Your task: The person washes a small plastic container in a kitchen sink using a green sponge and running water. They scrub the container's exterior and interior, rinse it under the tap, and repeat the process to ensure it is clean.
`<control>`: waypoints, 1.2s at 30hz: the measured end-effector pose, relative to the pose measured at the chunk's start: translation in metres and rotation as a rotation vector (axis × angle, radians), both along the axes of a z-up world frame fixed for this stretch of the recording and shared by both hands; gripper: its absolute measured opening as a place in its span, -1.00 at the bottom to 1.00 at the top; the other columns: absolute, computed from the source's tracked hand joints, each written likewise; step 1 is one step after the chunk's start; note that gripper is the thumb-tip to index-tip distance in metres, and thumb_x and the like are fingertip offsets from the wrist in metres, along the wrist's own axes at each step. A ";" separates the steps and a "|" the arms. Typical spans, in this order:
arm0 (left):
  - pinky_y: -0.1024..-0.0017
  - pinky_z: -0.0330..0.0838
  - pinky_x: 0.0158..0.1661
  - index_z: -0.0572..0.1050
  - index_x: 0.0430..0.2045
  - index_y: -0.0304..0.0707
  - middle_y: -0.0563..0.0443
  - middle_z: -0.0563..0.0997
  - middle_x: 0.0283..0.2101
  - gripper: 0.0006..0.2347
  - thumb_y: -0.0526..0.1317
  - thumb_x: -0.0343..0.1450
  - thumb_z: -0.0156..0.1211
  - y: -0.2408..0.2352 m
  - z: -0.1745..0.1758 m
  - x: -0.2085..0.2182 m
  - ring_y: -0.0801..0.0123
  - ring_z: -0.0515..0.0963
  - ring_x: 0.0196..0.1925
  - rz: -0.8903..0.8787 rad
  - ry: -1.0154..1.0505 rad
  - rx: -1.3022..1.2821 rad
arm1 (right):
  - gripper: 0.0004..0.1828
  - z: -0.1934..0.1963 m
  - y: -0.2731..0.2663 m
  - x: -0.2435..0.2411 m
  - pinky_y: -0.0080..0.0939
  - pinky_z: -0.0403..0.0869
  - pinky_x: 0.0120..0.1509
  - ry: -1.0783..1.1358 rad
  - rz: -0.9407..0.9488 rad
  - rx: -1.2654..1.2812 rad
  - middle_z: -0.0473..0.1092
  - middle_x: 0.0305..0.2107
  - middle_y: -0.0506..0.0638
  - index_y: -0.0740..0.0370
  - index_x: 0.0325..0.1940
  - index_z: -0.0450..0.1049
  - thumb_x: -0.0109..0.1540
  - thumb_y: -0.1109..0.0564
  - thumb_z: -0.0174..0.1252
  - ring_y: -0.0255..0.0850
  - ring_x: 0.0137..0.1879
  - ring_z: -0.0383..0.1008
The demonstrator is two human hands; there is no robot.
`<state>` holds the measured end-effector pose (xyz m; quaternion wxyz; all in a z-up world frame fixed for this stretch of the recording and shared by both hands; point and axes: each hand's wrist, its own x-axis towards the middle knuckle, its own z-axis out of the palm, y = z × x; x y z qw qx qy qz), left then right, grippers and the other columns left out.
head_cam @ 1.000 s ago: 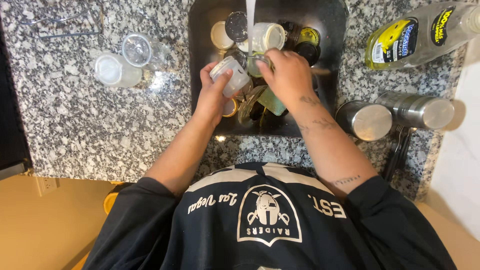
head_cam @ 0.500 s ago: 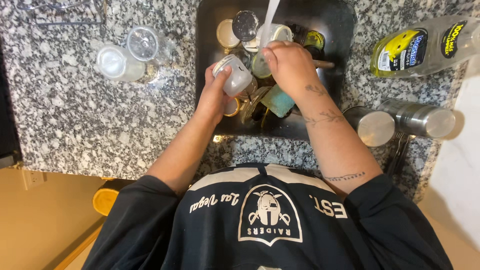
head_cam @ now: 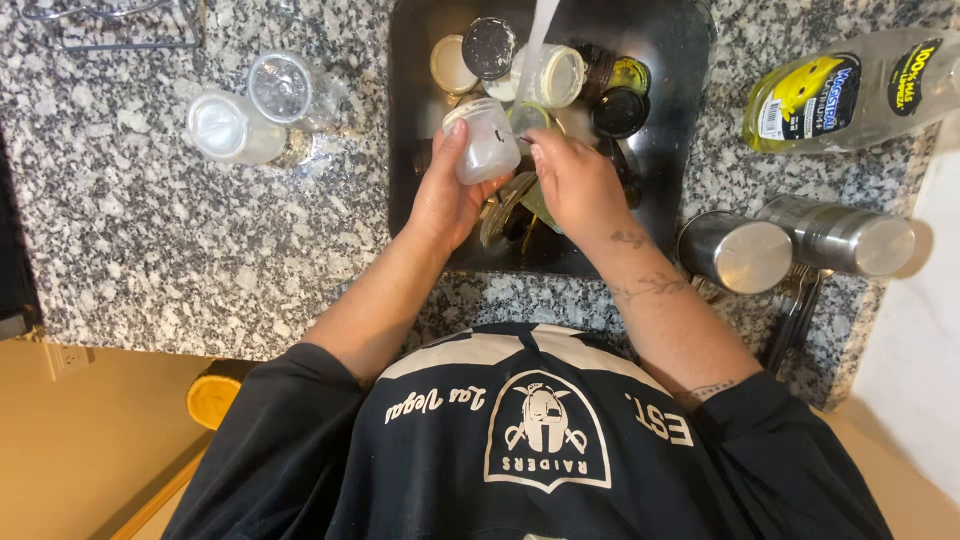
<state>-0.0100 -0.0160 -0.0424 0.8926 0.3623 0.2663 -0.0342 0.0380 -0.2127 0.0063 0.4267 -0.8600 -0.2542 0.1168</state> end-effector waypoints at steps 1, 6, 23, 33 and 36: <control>-0.09 0.67 0.15 0.28 0.26 0.03 -0.20 0.51 0.12 -0.51 0.15 0.55 0.31 -0.001 0.001 0.000 0.03 0.67 0.09 0.005 -0.034 -0.021 | -0.73 -0.006 -0.001 -0.003 0.24 0.60 0.07 -0.089 -0.019 -0.036 0.58 -0.24 0.30 0.26 0.31 0.50 0.56 0.16 0.03 0.25 -0.08 0.65; -0.13 0.70 0.17 0.24 0.32 0.02 -0.25 0.47 0.15 -0.53 0.11 0.60 0.23 -0.003 -0.005 0.001 -0.06 0.69 0.11 0.016 -0.087 -0.015 | -0.61 -0.005 -0.002 -0.011 0.40 0.55 -0.04 -0.160 -0.051 -0.082 0.59 -0.26 0.33 0.17 0.28 0.49 0.59 -0.12 -0.05 0.34 -0.06 0.62; 0.37 0.68 -0.29 0.34 0.20 -0.09 -0.17 0.57 0.02 -0.47 0.22 0.46 0.16 -0.013 0.043 0.004 0.21 0.65 -0.13 0.068 0.021 0.091 | -0.68 -0.028 0.015 -0.014 0.24 0.38 -0.28 -0.349 -0.039 -0.239 0.50 -0.47 0.15 0.14 -0.15 0.36 0.57 -0.08 -0.02 0.24 -0.32 0.52; 0.29 0.66 -0.19 0.27 0.22 -0.16 -0.26 0.55 0.08 -0.49 0.20 0.54 0.02 -0.024 0.054 -0.005 0.15 0.61 -0.05 0.004 -0.026 0.098 | -0.64 -0.003 0.014 -0.004 0.05 0.36 -0.39 -0.216 -0.080 -0.047 0.42 -0.53 0.04 0.23 -0.12 0.37 0.61 -0.01 -0.18 0.00 -0.46 0.45; 0.34 0.59 -0.16 0.28 0.39 -0.07 -0.12 0.53 0.07 -0.33 0.31 0.45 0.01 -0.019 0.059 -0.001 0.27 0.59 -0.06 0.053 0.032 0.228 | -0.62 0.002 0.015 -0.006 0.18 0.25 -0.27 -0.288 -0.012 -0.009 0.38 -0.53 0.12 0.22 -0.20 0.31 0.60 -0.02 -0.19 0.20 -0.43 0.38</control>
